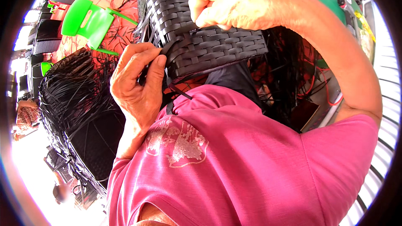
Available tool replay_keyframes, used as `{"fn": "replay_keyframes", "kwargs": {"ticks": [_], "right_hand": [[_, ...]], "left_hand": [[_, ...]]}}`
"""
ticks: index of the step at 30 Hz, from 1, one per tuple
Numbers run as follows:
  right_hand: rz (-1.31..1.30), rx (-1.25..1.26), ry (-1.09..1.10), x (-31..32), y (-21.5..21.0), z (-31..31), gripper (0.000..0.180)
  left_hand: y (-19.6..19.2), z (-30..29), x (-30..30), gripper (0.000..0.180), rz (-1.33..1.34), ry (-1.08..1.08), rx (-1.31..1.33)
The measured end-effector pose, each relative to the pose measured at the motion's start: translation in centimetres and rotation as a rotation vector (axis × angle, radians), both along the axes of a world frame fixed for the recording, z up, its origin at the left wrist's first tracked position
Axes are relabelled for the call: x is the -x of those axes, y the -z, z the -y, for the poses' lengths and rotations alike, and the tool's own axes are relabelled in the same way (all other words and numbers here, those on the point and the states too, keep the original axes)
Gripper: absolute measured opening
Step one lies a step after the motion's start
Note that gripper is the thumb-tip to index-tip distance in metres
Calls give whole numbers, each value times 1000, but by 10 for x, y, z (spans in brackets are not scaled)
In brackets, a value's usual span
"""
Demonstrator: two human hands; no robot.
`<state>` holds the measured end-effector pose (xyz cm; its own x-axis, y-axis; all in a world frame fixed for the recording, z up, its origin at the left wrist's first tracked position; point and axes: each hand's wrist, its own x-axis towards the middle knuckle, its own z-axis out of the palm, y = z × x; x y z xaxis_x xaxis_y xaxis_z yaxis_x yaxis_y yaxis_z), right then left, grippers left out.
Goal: The person weaves black plastic strips into the frame of a piece of furniture by hand, threading the strips through existing weaves and pulling them tight, and then turns the frame over to pat the surface flat.
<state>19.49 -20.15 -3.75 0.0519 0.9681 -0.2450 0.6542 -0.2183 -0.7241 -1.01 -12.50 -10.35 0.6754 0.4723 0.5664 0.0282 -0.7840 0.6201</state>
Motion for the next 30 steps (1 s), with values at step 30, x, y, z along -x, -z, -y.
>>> {"fn": "replay_keyframes", "kwargs": {"ticks": [30], "right_hand": [[197, 249, -126, 11, -30, -31, 24]], "left_hand": [[5, 1, 2, 8, 18, 5, 128]]}}
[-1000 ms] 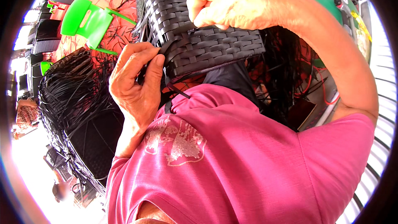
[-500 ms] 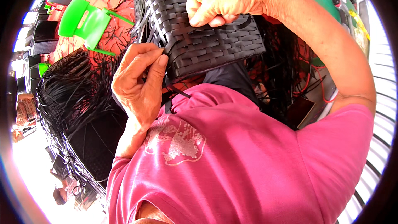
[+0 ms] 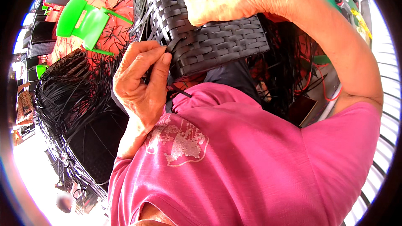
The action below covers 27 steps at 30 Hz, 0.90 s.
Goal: The person weaves black plastic strips into the frame of a piece of furniture by hand, threading the strips through existing weaves and pulling them tight, and then turns the frame over to pat the surface flat.
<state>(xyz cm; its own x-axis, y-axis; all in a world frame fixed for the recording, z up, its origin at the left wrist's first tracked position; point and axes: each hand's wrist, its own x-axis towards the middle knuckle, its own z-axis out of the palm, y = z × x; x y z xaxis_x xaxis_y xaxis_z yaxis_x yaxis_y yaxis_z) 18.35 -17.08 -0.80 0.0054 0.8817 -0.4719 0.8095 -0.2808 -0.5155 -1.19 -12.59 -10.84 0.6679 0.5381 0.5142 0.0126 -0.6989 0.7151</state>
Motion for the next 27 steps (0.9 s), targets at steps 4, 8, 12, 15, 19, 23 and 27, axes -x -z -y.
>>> {"fn": "replay_keyframes", "kwargs": {"ticks": [4, 8, 12, 15, 19, 23, 27], "right_hand": [[29, -21, -66, -2, 0, -2, 25], [-47, -94, -110, -8, 6, 3, 26], [-197, 17, -54, -20, 23, -2, 28], [-286, -45, -49, -23, 34, 3, 28], [-419, -98, -125, -29, 44, -3, 26], [-253, -301, -84, -8, 44, 3, 28], [35, -671, -252, 5, 41, 13, 20]], "left_hand": [[0, -1, -1, 9, 7, 6, -99], [-2, 0, 1, 10, -1, 0, -119], [0, -1, 0, 9, 19, 14, -97], [2, -1, 2, 9, 6, 6, -24], [5, -2, 0, 13, 12, 16, 86], [-2, -2, 1, 13, -67, -42, 368], [-6, -15, -7, 11, -11, 47, 697]]}}
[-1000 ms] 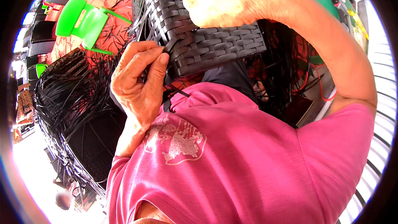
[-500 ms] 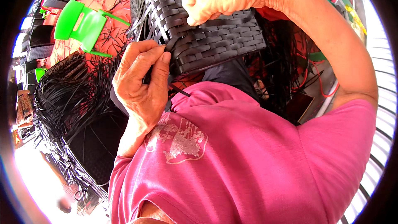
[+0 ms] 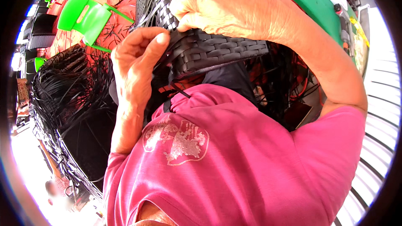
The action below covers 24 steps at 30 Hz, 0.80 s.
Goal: The person weaves black plastic strips into the frame of a piece of furniture by hand, threading the strips through existing weaves and pulling them tight, and then turns the frame over to pat the surface flat.
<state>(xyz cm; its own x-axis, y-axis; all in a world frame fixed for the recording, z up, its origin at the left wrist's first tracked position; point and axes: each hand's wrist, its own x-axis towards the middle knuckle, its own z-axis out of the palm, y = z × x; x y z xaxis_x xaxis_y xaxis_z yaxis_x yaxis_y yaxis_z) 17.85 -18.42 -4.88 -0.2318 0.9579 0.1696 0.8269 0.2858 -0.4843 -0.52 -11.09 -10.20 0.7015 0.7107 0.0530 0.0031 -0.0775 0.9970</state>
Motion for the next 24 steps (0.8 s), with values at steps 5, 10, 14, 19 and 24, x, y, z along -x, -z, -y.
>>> {"fn": "replay_keyframes", "kwargs": {"ticks": [5, 10, 14, 19, 24], "right_hand": [[460, -517, 23, 20, -22, 3, 18], [-323, -70, 20, 36, -4, -6, 18], [-648, 253, 209, 33, -5, -4, 15], [-367, 72, 322, 47, -32, -1, 10], [300, 180, 205, 54, -49, -6, 7]], "left_hand": [[-8, -11, 4, 7, 82, -137, -1033], [-32, -3, 26, 11, 214, -290, -762], [2, -24, 20, 15, 308, -236, -540], [33, -13, 26, 19, 242, 35, 449], [29, -8, 25, 22, -62, 255, 375]]}}
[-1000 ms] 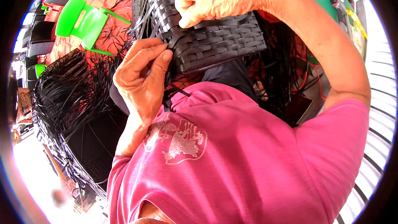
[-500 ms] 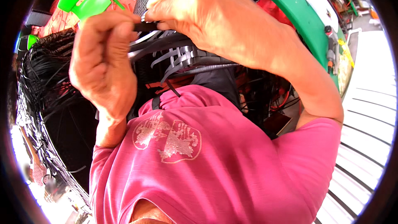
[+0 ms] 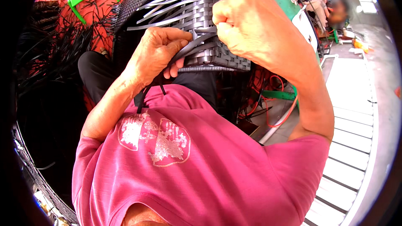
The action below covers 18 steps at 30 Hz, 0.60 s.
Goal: The person weaves black plastic strips into the frame of a piece of furniture by hand, threading the strips through existing weaves and pulling them tight, and then turns the frame over to pat the surface flat.
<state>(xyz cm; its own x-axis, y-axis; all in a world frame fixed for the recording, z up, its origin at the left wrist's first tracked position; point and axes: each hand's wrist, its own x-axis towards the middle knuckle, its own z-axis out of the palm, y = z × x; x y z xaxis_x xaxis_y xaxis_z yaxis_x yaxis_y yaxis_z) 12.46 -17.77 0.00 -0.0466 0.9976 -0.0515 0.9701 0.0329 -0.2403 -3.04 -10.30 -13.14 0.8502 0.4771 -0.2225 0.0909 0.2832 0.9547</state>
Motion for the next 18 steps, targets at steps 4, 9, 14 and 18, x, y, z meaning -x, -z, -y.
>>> {"fn": "replay_keyframes", "kwargs": {"ticks": [4, 9, 14, 18], "right_hand": [[303, -5, -188, 12, -5, -14, 14], [442, -50, -264, 30, -8, -23, 12], [388, -7, -361, 22, -1, -28, 11], [388, 1, -290, 24, -5, -23, 9]], "left_hand": [[-11, -9, 3, 31, 32, 155, 25], [-7, -12, 2, 34, 77, 210, 201], [3, -14, -1, 31, 139, 199, 379], [12, -13, -3, 30, 181, 168, 471]]}}
